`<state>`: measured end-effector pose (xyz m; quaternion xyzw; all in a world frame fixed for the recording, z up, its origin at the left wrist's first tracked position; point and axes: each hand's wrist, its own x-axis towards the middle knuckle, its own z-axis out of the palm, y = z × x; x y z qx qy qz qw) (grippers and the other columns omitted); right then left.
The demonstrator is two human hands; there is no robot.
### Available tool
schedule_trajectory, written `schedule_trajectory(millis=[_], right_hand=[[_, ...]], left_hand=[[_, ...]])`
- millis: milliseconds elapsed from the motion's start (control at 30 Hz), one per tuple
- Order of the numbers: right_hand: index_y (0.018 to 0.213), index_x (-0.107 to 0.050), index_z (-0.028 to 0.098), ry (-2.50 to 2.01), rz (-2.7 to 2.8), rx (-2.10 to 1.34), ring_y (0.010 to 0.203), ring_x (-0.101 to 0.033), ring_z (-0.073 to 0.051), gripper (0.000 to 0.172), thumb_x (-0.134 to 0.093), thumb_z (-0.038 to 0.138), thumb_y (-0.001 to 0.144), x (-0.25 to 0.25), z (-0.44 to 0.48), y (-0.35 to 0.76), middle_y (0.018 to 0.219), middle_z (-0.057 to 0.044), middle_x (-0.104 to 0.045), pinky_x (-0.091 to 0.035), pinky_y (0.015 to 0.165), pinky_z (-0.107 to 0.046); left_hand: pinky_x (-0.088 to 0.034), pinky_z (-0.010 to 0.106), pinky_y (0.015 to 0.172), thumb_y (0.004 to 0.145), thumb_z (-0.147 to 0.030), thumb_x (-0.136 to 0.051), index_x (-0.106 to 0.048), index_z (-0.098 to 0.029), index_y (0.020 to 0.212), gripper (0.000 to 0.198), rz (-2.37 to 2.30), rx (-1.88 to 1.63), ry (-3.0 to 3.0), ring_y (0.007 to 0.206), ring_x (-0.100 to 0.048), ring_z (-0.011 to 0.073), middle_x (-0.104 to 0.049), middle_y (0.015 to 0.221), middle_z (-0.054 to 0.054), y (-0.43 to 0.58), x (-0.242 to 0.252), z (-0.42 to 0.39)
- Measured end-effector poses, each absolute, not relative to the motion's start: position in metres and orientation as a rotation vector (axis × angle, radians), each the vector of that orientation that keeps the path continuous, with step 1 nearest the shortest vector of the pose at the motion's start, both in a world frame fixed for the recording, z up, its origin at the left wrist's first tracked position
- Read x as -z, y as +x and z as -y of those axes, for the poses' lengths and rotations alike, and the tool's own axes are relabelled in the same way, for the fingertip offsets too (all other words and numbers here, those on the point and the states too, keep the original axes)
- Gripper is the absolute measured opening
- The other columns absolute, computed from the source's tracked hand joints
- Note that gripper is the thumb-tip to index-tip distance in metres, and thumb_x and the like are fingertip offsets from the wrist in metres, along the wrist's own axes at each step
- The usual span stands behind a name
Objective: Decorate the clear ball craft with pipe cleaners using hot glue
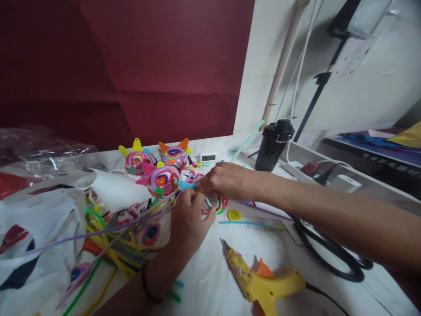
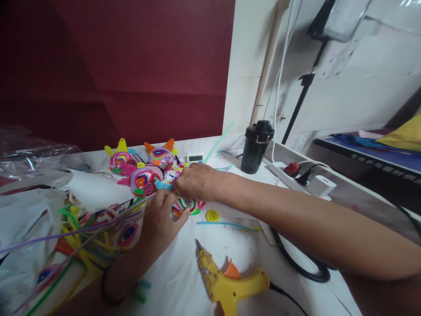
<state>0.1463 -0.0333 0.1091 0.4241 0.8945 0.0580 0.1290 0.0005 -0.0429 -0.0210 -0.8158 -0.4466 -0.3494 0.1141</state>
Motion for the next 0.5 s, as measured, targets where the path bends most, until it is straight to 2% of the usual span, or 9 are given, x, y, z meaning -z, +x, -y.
schedule_trajectory(millis=[200, 333, 500], right_hand=[[0.097, -0.068, 0.014, 1.236, -2.593, -0.143, 0.091, -0.068, -0.024, 0.016, -0.053, 0.017, 0.093, -0.109, 0.032, 0.146, 0.094, -0.013, -0.073, -0.04, 0.072, -0.03], [0.098, -0.068, 0.016, 1.252, -2.603, -0.137, 0.086, -0.068, -0.022, 0.016, -0.054, 0.016, 0.091, -0.107, 0.029, 0.149, 0.092, -0.012, -0.073, -0.04, 0.066, -0.028], [0.098, -0.069, 0.017, 1.266, -2.608, -0.134, 0.081, -0.068, -0.024, 0.016, -0.058, 0.018, 0.088, -0.105, 0.023, 0.15, 0.087, -0.01, -0.072, -0.038, 0.06, -0.027]], left_hand=[[-0.05, 0.038, 0.075, 0.076, -0.025, -0.069, -0.057, -0.018, 0.086, 0.017, 1.232, 1.168, -2.396, 0.087, -0.055, 0.0249, -0.053, 0.095, 0.008, 0.0, 0.023, 0.041], [-0.05, 0.045, 0.085, 0.077, -0.023, -0.068, -0.056, -0.018, 0.086, 0.017, 1.165, 1.194, -2.382, 0.097, -0.054, 0.0285, -0.058, 0.102, 0.011, 0.0, 0.024, 0.04], [-0.049, 0.044, 0.093, 0.077, -0.016, -0.068, -0.053, -0.018, 0.089, 0.019, 1.05, 1.3, -2.432, 0.103, -0.054, 0.0274, -0.06, 0.099, 0.009, 0.0, 0.026, 0.038]])
